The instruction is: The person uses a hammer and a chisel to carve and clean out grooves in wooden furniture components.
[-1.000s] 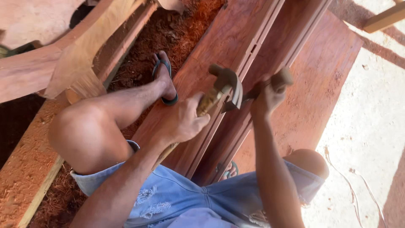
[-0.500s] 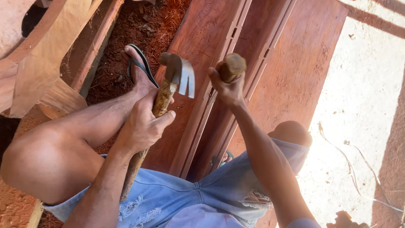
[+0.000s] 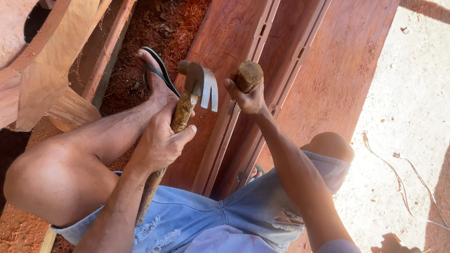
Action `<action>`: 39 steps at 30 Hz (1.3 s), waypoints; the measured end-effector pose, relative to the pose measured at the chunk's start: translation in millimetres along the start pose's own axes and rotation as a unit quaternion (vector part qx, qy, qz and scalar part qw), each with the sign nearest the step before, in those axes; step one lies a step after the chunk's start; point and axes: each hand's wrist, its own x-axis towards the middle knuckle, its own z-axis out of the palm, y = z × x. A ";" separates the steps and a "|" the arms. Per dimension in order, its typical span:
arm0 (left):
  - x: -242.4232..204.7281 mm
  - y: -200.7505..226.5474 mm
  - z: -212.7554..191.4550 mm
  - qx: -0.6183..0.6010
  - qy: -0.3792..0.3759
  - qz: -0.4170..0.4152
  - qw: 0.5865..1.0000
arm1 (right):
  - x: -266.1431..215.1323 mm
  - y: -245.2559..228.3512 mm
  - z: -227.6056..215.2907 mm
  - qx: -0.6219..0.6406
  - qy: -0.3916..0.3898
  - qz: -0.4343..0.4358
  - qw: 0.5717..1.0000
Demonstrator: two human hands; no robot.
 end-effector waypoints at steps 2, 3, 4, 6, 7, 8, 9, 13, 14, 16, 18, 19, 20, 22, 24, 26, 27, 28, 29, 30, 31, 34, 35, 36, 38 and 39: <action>-0.2 4.3 0.5 0.025 0.002 0.005 1.000 | 1.8 5.3 -3.6 -0.023 -0.014 -0.025 0.999; -0.7 5.3 1.5 0.025 0.004 0.006 1.000 | 2.4 4.9 -4.8 -0.022 -0.015 -0.027 0.999; -1.1 6.2 2.6 0.036 0.005 0.010 0.999 | 2.9 4.6 -5.9 -0.020 -0.017 -0.028 0.999; -2.9 7.7 3.3 0.049 0.007 0.012 0.999 | 2.8 1.8 -5.0 -0.016 -0.017 -0.029 0.999; -3.3 8.0 3.8 0.062 0.006 0.016 0.998 | 3.4 -0.6 -4.2 -0.010 -0.027 -0.040 0.999; -3.7 8.3 4.3 0.074 0.005 0.020 0.997 | 3.9 -2.9 -3.5 -0.005 -0.036 -0.051 0.998; -4.6 8.6 7.0 0.075 0.007 0.019 0.997 | 2.3 2.3 -3.9 -0.003 -0.037 -0.051 0.998; -6.2 29.1 20.2 0.173 0.012 0.097 0.980 | 4.2 9.7 0.0 -0.045 -0.054 -0.131 0.989; -7.1 38.6 24.9 0.215 0.017 0.114 0.970 | 4.9 7.6 1.9 -0.026 -0.057 -0.136 0.989; 2.4 45.6 28.9 0.278 -0.010 0.100 0.955 | 1.6 25.8 -17.1 -0.054 -0.048 -0.144 0.987; 11.2 46.4 34.7 0.340 -0.039 0.084 0.936 | -5.2 39.5 -27.6 -0.083 -0.037 -0.149 0.985; 16.7 44.8 37.9 0.360 -0.083 0.043 0.928 | -6.3 44.3 -29.1 -0.080 -0.034 -0.136 0.987; 22.6 43.4 41.2 0.378 -0.126 0.002 0.917 | -6.9 49.1 -30.9 -0.078 -0.032 -0.122 0.989; 23.6 55.9 36.2 0.397 -0.117 0.013 0.910 | 1.6 58.5 -38.0 -0.079 -0.025 -0.113 0.990; 9.9 68.9 39.8 0.408 -0.131 0.000 0.904 | -23.8 63.1 -39.1 -0.077 -0.014 -0.071 0.994; -3.4 95.9 46.0 0.377 -0.085 0.038 0.922 | -42.8 64.5 -39.7 -0.067 -0.009 -0.006 0.998; -1.1 90.4 47.6 0.375 -0.089 0.046 0.922 | -42.9 58.0 -33.4 -0.075 -0.006 -0.008 0.997; 0.4 86.3 49.8 0.395 -0.078 0.050 0.914 | -42.8 50.2 -27.6 -0.046 0.014 0.020 0.999; 3.9 84.0 52.5 0.417 -0.070 0.061 0.904 | -41.0 41.6 -23.9 -0.021 0.038 0.044 0.998; 9.6 73.1 54.9 0.416 -0.077 0.074 0.903 | -39.2 36.0 -29.5 -0.032 0.047 0.038 0.998; 14.9 62.2 55.0 0.424 -0.113 0.049 0.897 | -35.8 32.7 -30.7 -0.030 0.036 0.029 0.998; 16.6 65.0 49.5 0.450 -0.132 0.023 0.883 | -29.4 26.2 -23.9 -0.023 0.017 -0.001 1.000; 12.7 69.3 51.7 0.456 -0.125 0.010 0.881 | -38.0 21.9 -24.1 -0.021 0.003 -0.003 1.000; 7.2 80.5 47.6 0.460 -0.137 0.018 0.877 | -40.7 21.6 -23.6 -0.028 0.018 -0.002 0.999; -5.2 101.4 39.2 0.363 -0.036 0.192 0.911 | -47.9 20.5 -22.5 -0.022 -0.014 -0.001 1.000; -3.2 98.5 40.2 0.366 -0.044 0.193 0.909 | -47.7 21.5 -21.9 -0.022 -0.005 0.001 1.000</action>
